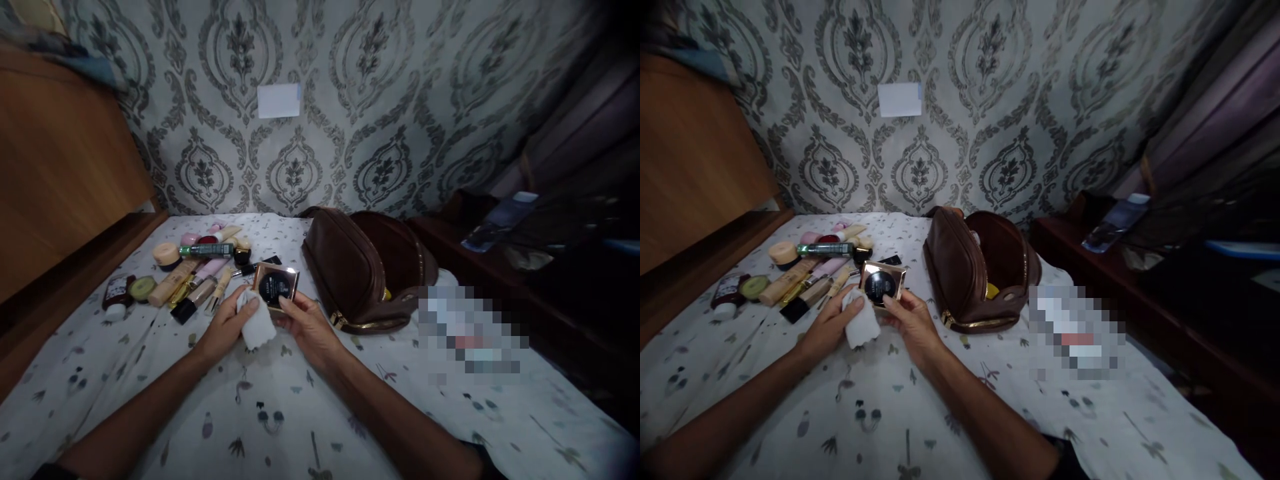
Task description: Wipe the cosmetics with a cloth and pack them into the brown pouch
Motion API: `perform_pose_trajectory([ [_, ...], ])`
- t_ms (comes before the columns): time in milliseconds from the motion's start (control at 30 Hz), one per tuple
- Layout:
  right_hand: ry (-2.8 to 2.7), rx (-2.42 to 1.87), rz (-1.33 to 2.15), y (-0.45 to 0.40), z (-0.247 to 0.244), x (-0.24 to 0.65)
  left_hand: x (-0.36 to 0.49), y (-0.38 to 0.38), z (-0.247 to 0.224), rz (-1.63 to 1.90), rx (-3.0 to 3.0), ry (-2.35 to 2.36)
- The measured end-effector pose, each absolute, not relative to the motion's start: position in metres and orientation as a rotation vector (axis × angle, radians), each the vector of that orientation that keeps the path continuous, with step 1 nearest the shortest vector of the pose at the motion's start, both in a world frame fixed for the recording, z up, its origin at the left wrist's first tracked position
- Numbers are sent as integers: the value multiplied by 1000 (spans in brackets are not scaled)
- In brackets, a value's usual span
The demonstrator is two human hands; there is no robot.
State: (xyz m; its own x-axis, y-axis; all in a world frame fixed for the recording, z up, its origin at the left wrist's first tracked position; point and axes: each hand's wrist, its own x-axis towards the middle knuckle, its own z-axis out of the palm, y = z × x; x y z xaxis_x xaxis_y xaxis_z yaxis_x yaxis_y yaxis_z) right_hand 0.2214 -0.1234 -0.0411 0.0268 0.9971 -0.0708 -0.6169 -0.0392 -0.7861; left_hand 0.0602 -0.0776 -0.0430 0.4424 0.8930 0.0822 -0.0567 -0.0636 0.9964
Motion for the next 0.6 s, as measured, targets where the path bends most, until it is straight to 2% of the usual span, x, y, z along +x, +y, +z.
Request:
perform_pose_trajectory([
  [167, -729, -816, 1332, -121, -38, 227, 59, -75, -42, 909, 1243, 794],
  [600, -938, -844, 1204, -118, -55, 224, 58, -73, -40, 1131, 1530, 1233],
])
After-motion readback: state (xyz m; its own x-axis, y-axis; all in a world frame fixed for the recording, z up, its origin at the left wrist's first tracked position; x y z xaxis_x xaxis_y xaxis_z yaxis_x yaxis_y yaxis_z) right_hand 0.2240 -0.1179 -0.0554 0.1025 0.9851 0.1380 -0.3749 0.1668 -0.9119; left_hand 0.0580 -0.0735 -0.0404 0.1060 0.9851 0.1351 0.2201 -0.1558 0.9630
